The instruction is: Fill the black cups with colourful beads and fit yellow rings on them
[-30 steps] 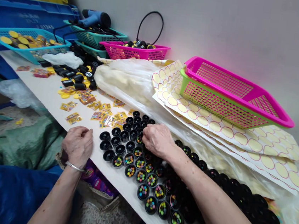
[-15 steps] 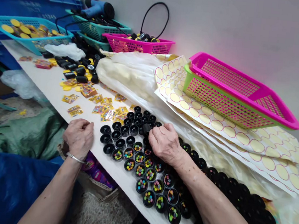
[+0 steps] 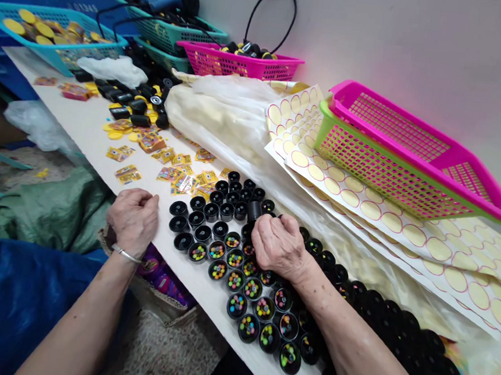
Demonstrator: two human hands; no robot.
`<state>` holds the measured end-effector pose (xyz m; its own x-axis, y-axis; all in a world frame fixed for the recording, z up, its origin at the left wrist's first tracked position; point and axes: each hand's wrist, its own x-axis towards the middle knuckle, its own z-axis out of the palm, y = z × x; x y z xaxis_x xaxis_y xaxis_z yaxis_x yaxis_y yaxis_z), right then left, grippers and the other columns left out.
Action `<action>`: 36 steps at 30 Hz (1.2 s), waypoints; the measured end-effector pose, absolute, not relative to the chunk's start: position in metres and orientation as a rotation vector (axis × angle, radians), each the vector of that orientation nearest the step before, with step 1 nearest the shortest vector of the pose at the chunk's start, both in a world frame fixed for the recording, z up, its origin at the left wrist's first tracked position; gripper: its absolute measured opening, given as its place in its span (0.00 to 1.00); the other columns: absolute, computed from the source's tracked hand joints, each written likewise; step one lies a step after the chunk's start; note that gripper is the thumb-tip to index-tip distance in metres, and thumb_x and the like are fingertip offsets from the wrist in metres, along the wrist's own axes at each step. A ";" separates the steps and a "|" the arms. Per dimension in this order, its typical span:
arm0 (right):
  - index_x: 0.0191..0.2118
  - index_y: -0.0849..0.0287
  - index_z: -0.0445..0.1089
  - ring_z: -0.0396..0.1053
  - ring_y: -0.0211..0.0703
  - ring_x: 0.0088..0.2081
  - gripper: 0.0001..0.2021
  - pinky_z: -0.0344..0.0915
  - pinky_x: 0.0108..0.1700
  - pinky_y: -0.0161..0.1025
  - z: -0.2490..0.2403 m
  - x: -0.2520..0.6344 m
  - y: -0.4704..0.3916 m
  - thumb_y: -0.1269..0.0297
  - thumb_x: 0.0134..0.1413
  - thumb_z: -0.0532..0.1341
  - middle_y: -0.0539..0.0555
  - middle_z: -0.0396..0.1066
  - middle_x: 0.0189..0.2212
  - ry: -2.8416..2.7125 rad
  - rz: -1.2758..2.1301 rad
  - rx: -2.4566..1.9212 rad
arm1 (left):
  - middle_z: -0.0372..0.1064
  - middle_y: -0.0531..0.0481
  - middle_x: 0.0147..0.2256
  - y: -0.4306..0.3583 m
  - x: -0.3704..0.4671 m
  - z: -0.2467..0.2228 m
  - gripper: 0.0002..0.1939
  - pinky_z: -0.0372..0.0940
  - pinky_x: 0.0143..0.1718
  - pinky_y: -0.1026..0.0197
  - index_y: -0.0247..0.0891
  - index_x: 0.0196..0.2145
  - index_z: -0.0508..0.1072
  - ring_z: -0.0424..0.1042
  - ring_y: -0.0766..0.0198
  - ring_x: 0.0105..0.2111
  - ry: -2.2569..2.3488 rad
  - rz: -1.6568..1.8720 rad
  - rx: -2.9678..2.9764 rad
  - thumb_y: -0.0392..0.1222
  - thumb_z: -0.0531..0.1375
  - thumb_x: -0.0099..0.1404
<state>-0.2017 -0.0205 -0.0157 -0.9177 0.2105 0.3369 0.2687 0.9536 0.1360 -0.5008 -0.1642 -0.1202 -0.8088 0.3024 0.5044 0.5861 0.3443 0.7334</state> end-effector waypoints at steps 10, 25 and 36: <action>0.32 0.60 0.68 0.57 0.38 0.26 0.09 0.46 0.32 0.41 -0.015 -0.211 -0.020 0.74 0.57 0.53 0.52 0.67 0.23 -2.461 -0.700 -0.212 | 0.62 0.50 0.25 -0.161 -0.480 -0.094 0.08 0.60 0.37 0.59 0.38 0.20 0.64 0.64 0.61 0.32 -2.397 -1.314 -0.716 0.43 0.54 0.52; 0.24 0.59 0.69 0.60 0.34 0.24 0.10 0.49 0.32 0.37 0.014 -0.239 -0.013 0.70 0.51 0.53 0.48 0.70 0.23 -2.780 0.171 -0.671 | 0.63 0.50 0.26 -0.161 -0.479 -0.094 0.07 0.60 0.37 0.58 0.38 0.20 0.64 0.64 0.61 0.31 -2.389 -1.342 -0.692 0.42 0.55 0.53; 0.24 0.60 0.73 0.65 0.42 0.26 0.11 0.46 0.25 0.37 0.038 -0.277 -0.013 0.66 0.43 0.54 0.58 0.72 0.24 -3.259 0.105 -0.706 | 0.63 0.50 0.27 -0.165 -0.492 -0.108 0.05 0.61 0.34 0.60 0.37 0.23 0.66 0.64 0.62 0.31 -2.375 -1.425 -0.759 0.41 0.56 0.52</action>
